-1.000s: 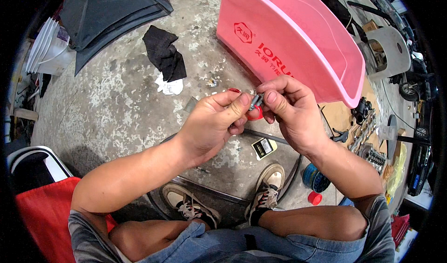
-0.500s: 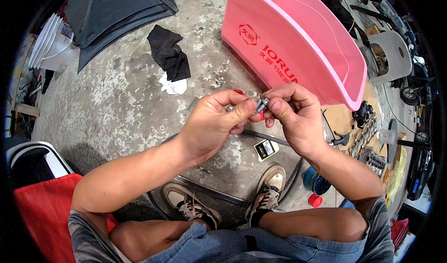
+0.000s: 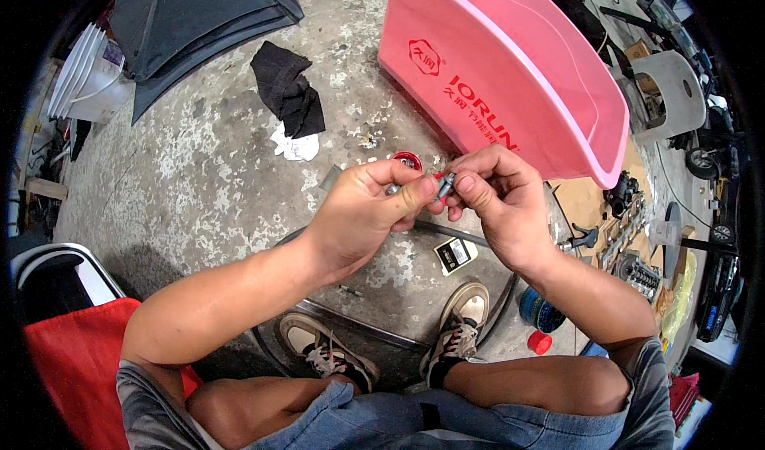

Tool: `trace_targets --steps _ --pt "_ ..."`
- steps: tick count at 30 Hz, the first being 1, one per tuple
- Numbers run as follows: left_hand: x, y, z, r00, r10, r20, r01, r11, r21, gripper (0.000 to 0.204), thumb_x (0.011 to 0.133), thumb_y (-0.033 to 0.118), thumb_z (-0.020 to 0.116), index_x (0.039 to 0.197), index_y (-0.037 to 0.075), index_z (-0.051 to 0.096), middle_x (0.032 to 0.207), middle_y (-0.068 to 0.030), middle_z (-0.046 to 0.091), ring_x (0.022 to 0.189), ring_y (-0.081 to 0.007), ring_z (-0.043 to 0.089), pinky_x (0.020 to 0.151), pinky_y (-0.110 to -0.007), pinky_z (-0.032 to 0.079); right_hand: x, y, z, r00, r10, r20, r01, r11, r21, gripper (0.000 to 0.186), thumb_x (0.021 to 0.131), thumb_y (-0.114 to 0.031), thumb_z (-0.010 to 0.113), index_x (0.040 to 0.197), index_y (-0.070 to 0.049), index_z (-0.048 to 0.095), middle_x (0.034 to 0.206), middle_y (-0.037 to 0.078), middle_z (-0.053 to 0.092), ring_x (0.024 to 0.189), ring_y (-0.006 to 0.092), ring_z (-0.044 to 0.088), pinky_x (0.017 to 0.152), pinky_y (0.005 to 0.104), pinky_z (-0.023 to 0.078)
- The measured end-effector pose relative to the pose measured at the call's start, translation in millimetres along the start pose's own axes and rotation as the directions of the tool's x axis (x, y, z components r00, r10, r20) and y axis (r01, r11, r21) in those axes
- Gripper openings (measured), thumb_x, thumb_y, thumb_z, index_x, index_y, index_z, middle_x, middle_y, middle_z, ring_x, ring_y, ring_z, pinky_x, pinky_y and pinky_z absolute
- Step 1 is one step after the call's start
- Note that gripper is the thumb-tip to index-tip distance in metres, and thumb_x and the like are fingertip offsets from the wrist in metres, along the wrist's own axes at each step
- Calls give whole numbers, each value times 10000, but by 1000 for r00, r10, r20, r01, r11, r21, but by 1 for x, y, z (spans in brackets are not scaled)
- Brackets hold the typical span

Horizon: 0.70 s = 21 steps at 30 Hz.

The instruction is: The person works on a car engine using a wrench, sorts bolts and washers by hand, and installs engine components and attaches connectors to the engine.

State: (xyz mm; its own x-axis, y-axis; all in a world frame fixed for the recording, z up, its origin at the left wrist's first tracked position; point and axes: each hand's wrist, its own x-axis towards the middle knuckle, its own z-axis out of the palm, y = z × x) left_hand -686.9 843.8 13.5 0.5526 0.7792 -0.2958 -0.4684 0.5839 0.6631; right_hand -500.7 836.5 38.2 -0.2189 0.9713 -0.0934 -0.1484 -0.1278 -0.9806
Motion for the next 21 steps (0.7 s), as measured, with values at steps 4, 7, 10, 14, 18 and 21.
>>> trace_targets --steps 4,7,10,14,18,21 --pt "-1 -4 -2 1000 -16 -23 16 1000 6 105 893 154 636 896 50 648 822 -41 662 705 -51 566 569 -181 380 -2 7 -3 1000 20 13 -20 1000 2 93 889 -64 619 932 14 592 800 57 627 666 87 585 611 218 490" --pt "0 -7 -9 1000 -4 20 3 998 56 104 914 177 604 938 77 616 879 -36 647 773 -87 592 570 -197 385 -2 7 -2 1000 22 22 -22 1000 -1 97 888 -71 623 927 13 594 803 57 629 666 87 586 611 218 489" --pt "0 -7 -9 1000 -13 8 12 997 82 103 912 178 606 933 78 615 884 -39 646 761 -82 581 566 -199 385 -3 8 -1 1000 21 15 -20 1000 -8 102 887 -78 627 921 13 594 802 57 630 665 88 588 612 217 489" --pt "0 -8 -9 1000 3 5 -3 995 99 112 912 188 607 930 78 614 876 -51 649 711 -75 550 564 -196 381 -3 12 -3 1000 3 16 -3 1000 -23 100 889 -78 625 917 12 594 796 61 631 664 92 590 609 220 490" --pt "-1 -10 -11 1000 -24 -8 25 994 103 114 912 191 608 920 77 610 853 -72 652 653 -71 508 558 -195 377 -5 13 -2 1000 22 7 -22 1000 3 97 890 -74 621 915 15 591 794 64 632 663 93 590 605 224 492" --pt "-1 -10 -11 999 -28 -15 30 996 88 114 913 191 607 913 77 607 848 -81 652 643 -71 500 557 -194 376 -5 14 -2 999 53 2 -53 999 0 98 895 -74 615 913 18 588 795 68 634 663 96 592 604 226 494"
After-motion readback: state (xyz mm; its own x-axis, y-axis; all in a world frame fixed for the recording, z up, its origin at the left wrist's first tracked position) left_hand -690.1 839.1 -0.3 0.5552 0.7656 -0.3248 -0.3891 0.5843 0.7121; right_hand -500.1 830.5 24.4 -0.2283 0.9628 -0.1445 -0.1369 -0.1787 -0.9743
